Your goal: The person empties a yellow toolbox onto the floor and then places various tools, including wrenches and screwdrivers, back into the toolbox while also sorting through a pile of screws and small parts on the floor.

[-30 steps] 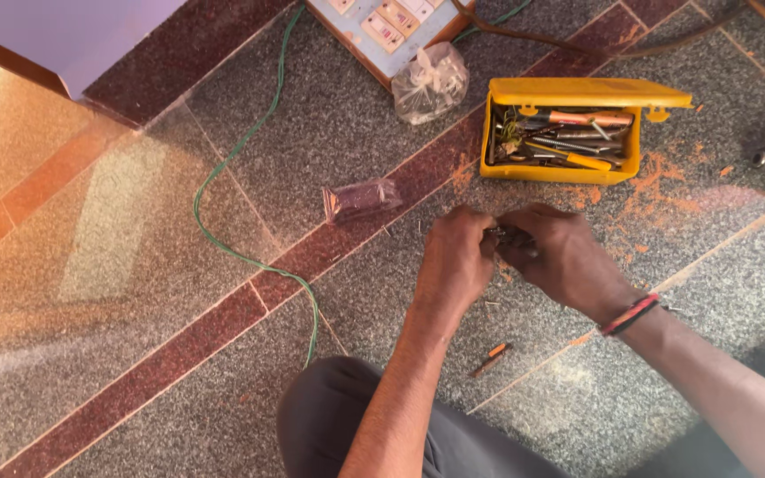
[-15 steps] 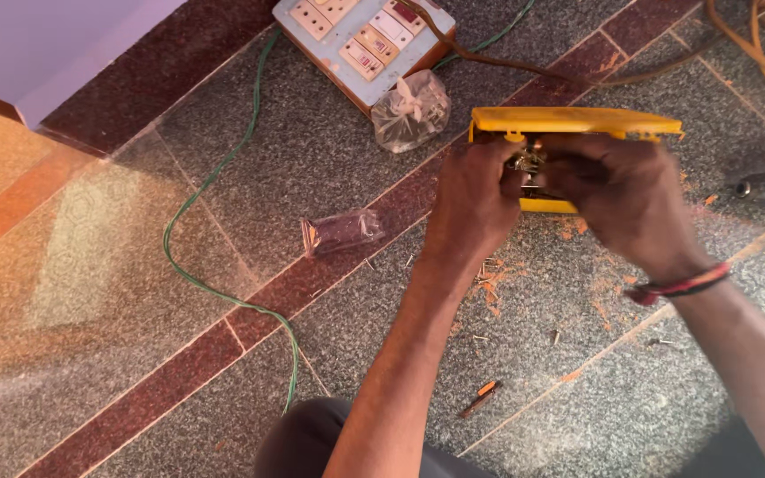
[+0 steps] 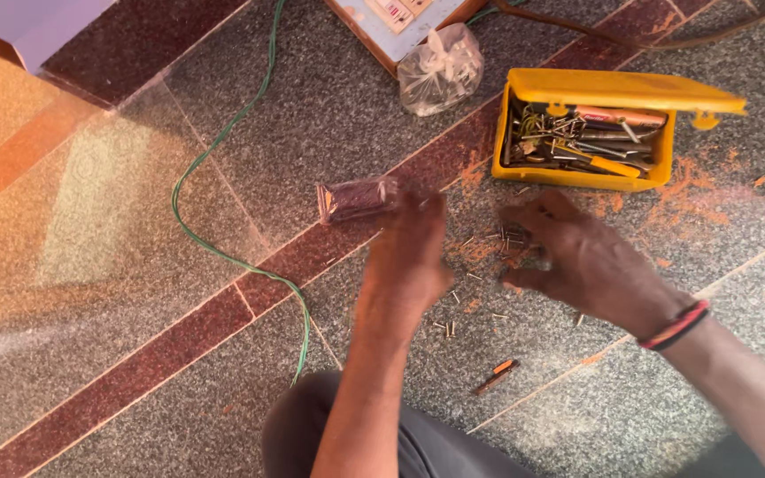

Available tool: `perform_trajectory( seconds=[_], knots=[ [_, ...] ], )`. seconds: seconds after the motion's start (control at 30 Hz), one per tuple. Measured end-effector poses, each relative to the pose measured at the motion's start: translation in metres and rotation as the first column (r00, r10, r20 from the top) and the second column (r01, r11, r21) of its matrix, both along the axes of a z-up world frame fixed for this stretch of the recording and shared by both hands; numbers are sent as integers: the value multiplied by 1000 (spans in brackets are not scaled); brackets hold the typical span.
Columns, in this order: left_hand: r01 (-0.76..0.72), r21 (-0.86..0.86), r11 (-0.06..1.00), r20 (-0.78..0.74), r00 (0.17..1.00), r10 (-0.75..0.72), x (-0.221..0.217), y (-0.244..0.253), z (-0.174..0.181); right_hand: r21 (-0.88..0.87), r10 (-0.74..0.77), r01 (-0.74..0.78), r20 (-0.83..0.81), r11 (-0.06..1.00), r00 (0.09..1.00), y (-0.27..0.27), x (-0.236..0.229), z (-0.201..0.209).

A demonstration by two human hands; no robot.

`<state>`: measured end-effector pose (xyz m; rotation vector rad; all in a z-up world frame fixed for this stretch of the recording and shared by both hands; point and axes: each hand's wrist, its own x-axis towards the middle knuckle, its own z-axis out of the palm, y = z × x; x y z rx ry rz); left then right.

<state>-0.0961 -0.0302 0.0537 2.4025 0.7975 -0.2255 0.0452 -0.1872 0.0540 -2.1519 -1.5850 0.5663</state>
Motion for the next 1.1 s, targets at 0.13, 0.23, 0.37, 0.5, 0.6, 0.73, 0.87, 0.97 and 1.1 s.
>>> perform_trajectory(
  seconds=[0.13, 0.23, 0.37, 0.5, 0.6, 0.73, 0.87, 0.97, 1.1],
  knots=[
    [119, 39, 992, 176, 976, -124, 9, -22, -13, -81, -2, -2, -41, 997, 999, 7, -15, 1],
    [121, -72, 990, 103, 988, -113, 13, -26, -21, 5, 59, -60, 52, 998, 997, 11, -15, 2],
    [126, -12, 992, 192, 974, -121, 15, -17, -23, -22, 37, -37, 15, 999, 999, 10, -14, 0],
    [195, -16, 981, 174, 966, -189, 26, 1, -25, 31, -41, 45, -119, 999, 992, 9, -2, 2],
    [179, -111, 978, 124, 978, -165, 32, 2, -31, 22, -151, 157, -169, 987, 974, 10, 10, 10],
    [162, -179, 971, 99, 984, -146, 33, 2, -38, 162, -277, 283, -58, 945, 959, 9, 32, 26],
    [165, -215, 963, 133, 981, -139, 33, 6, -38, 379, -294, 253, 53, 890, 954, 2, 46, 29],
    [181, -239, 954, 129, 980, -153, 38, 12, -37, 422, -256, 168, 161, 891, 953, 8, 53, 18],
    [187, -304, 934, 136, 979, -152, 39, 14, -39, 347, -221, 84, 377, 934, 899, 27, 57, -3]
  ],
)
